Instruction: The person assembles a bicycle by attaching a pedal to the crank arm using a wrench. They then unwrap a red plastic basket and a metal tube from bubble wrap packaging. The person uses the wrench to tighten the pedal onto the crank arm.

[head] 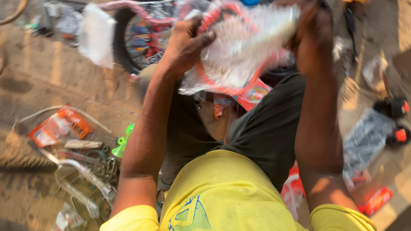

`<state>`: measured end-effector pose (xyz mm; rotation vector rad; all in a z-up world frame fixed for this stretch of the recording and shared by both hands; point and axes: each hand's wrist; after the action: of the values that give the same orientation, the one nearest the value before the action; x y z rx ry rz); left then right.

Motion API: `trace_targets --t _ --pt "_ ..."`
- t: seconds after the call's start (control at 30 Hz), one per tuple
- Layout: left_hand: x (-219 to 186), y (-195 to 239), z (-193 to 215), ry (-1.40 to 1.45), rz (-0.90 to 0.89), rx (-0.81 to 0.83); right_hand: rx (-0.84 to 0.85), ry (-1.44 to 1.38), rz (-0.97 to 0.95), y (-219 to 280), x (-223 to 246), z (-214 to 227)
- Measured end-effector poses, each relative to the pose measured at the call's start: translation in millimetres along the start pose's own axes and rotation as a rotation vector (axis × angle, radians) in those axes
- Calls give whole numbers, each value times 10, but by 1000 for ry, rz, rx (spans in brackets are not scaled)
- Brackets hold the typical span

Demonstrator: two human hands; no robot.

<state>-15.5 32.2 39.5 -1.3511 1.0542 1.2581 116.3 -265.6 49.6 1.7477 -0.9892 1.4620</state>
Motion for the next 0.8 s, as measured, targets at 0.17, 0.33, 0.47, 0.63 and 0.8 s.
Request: trace_targets --t 0.17,0.33,0.47,0.63,0.8 --pt "-361 243 309 -290 309 170 363 327 361 154 457 -922" --pt "-361 595 -70 -652 30 50 227 313 242 379 309 -929" --pt "-480 695 -578 -1037 -456 -50 202 339 158 438 111 -849" --pt "-577 711 -679 -313 -223 52 162 518 216 706 123 -792" --pt "-439 1033 -617 -298 -351 167 -13 614 319 1027 19 -983"
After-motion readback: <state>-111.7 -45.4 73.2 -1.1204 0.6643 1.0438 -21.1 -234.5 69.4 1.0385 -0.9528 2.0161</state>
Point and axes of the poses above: each hand's wrist, its own y-axis away from the middle knuckle, its own z-axis out of the back of the hand, x = y × z, and after that the axes turned 5 degrees about -z, right-handed
